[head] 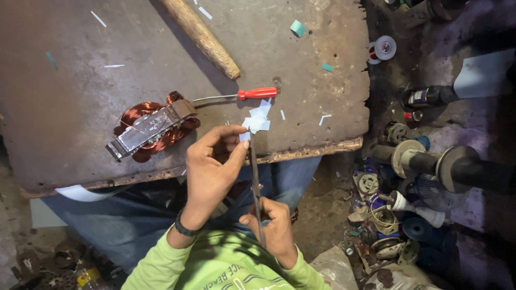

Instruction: The person cuts rectangular pieces from a white strip of material using scissors. They then use a screwdriver to push the pieces into the slots of a copper-wound motor component.

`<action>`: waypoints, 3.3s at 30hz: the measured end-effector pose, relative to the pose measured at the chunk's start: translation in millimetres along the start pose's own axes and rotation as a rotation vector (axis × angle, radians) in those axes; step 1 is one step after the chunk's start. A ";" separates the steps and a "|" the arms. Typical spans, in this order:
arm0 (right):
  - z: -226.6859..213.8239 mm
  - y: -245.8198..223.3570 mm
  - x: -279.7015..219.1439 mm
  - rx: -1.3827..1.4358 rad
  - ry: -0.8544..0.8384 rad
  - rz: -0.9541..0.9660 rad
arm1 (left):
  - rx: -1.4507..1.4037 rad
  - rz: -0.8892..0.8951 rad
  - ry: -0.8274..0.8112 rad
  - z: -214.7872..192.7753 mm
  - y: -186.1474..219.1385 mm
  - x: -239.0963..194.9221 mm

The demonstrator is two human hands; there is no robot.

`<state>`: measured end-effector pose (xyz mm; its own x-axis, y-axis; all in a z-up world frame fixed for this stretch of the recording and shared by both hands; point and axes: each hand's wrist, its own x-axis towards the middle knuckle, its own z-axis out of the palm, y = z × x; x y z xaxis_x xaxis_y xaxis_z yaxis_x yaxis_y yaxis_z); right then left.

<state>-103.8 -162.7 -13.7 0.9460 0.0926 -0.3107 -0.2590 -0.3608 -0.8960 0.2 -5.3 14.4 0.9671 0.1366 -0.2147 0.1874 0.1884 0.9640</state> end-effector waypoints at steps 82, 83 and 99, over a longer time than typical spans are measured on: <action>-25.6 -34.1 131.8 -0.307 0.573 -0.557 | -0.343 -0.308 0.361 -144.4 -131.4 -137.7; -24.9 -35.9 130.9 -0.307 0.572 -0.559 | -0.284 -0.320 0.408 -146.5 -136.6 -142.0; -26.5 -35.0 130.1 -0.167 0.558 -0.488 | -0.012 -0.394 0.288 -211.4 -115.2 -215.9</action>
<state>33.5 -162.6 -14.4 0.9155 -0.1895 0.3548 0.2049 -0.5394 -0.8167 -266.6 149.1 -83.4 0.7361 0.3156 -0.5988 0.5257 0.2908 0.7994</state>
